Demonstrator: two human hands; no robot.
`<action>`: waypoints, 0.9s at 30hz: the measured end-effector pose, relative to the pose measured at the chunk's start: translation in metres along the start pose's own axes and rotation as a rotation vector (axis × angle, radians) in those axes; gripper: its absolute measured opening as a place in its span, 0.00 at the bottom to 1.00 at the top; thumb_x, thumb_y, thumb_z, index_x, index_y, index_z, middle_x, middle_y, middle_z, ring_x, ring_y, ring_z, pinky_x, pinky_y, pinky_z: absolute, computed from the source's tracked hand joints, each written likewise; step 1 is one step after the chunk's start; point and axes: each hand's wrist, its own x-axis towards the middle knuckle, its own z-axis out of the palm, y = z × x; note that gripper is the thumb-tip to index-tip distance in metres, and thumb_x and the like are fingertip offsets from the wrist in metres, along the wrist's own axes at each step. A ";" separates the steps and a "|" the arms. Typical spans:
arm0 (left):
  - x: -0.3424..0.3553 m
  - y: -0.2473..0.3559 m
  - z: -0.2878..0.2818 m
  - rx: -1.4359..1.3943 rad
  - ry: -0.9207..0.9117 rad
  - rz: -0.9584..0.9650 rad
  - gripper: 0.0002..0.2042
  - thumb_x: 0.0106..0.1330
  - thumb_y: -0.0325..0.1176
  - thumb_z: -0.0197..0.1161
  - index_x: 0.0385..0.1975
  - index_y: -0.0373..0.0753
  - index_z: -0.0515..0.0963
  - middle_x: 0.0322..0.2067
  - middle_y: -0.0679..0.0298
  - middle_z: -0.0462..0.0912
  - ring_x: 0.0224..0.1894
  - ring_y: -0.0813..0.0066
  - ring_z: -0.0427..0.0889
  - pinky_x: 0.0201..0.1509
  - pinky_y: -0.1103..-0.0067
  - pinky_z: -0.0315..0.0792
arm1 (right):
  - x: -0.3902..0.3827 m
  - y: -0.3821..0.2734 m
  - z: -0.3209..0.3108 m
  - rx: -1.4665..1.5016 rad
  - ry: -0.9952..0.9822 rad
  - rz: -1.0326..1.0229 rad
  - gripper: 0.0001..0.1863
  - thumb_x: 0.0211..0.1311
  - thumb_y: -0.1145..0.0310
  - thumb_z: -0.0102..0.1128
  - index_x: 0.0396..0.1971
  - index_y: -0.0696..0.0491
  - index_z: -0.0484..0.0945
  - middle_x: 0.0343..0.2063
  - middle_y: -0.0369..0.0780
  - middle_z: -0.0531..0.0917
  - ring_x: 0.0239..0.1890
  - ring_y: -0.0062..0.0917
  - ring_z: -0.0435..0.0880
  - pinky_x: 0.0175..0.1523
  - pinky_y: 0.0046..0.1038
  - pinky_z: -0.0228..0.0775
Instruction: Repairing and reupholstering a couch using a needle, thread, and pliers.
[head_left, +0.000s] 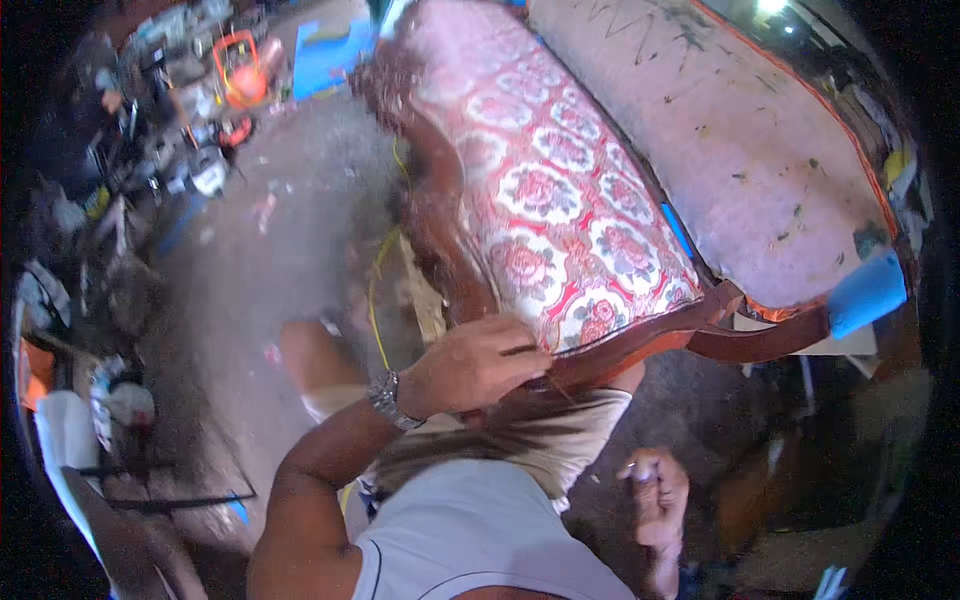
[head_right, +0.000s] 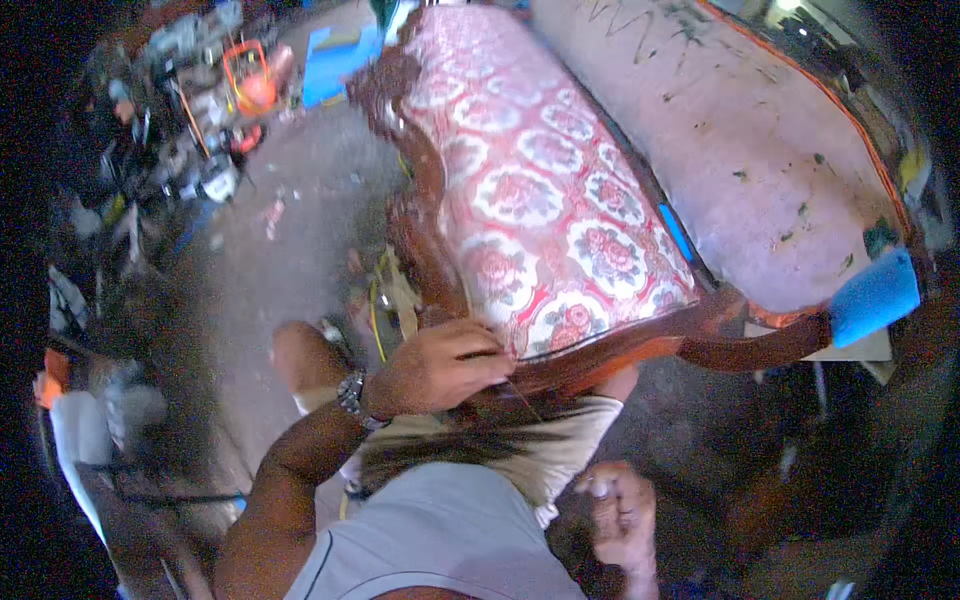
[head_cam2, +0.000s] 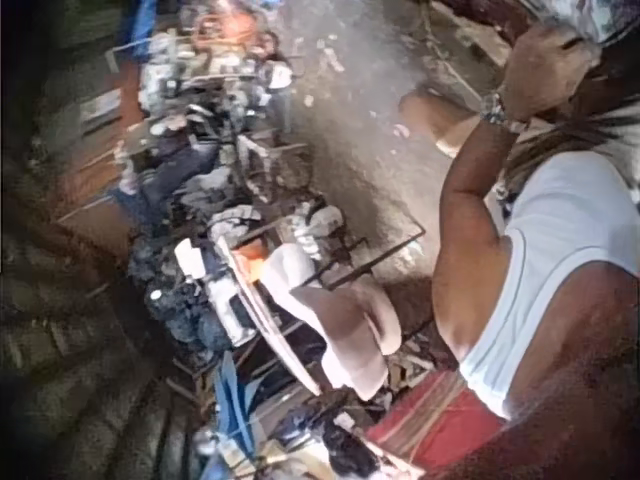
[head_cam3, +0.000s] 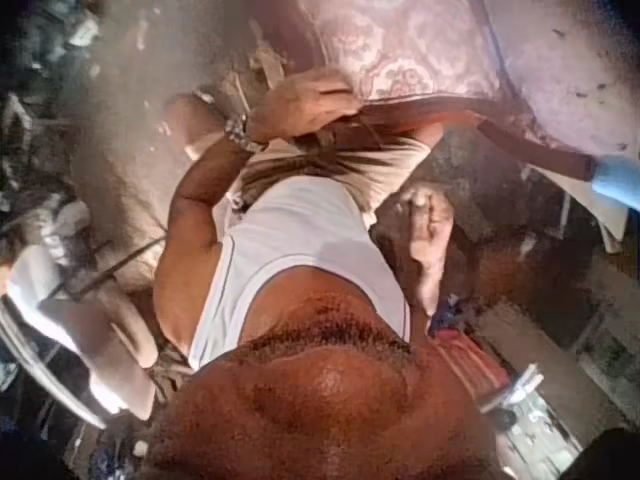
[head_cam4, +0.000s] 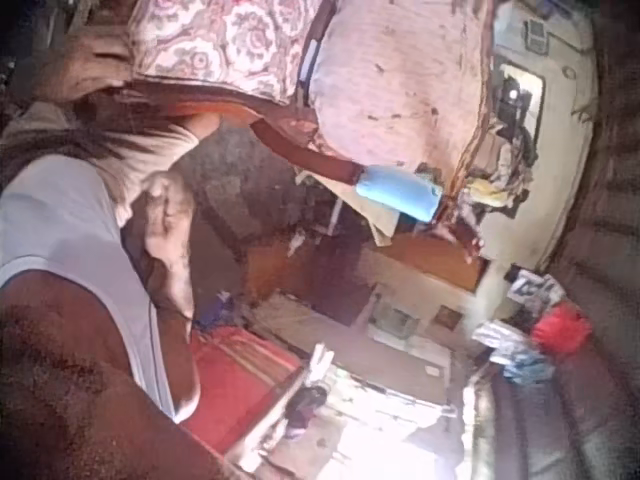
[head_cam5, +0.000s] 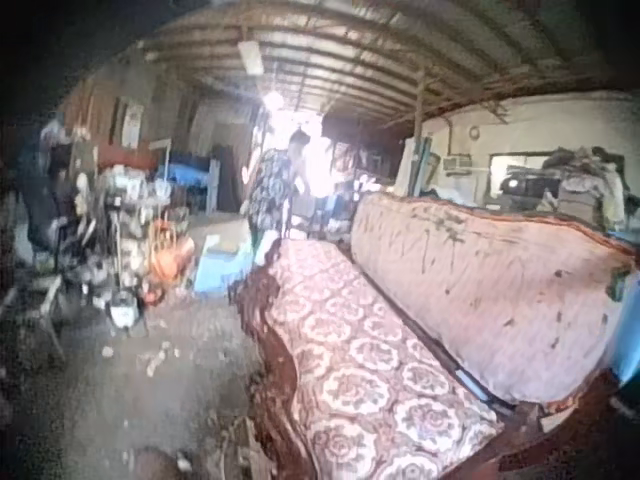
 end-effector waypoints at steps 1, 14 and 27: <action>-0.006 0.002 0.006 0.024 0.110 -0.046 0.12 0.61 0.26 0.68 0.44 0.37 0.85 0.39 0.58 0.85 0.47 0.55 0.86 0.60 0.62 0.80 | 0.006 0.003 -0.006 0.097 0.099 -0.072 0.07 0.73 0.70 0.59 0.44 0.56 0.77 0.33 0.40 0.83 0.32 0.25 0.81 0.40 0.30 0.73; -0.033 0.007 0.045 0.015 0.398 -0.173 0.17 0.56 0.37 0.60 0.41 0.32 0.81 0.33 0.60 0.80 0.41 0.61 0.83 0.68 0.52 0.73 | 0.281 -0.087 -0.055 -0.748 0.065 -0.122 0.13 0.73 0.66 0.60 0.49 0.58 0.78 0.38 0.38 0.84 0.41 0.23 0.82 0.53 0.30 0.73; -0.027 -0.001 0.044 -0.127 0.370 -0.073 0.17 0.50 0.37 0.62 0.38 0.34 0.82 0.37 0.57 0.83 0.41 0.61 0.84 0.62 0.52 0.78 | 0.369 -0.004 0.109 -0.629 -0.792 0.075 0.06 0.72 0.74 0.63 0.43 0.61 0.81 0.34 0.35 0.86 0.38 0.13 0.81 0.44 0.21 0.76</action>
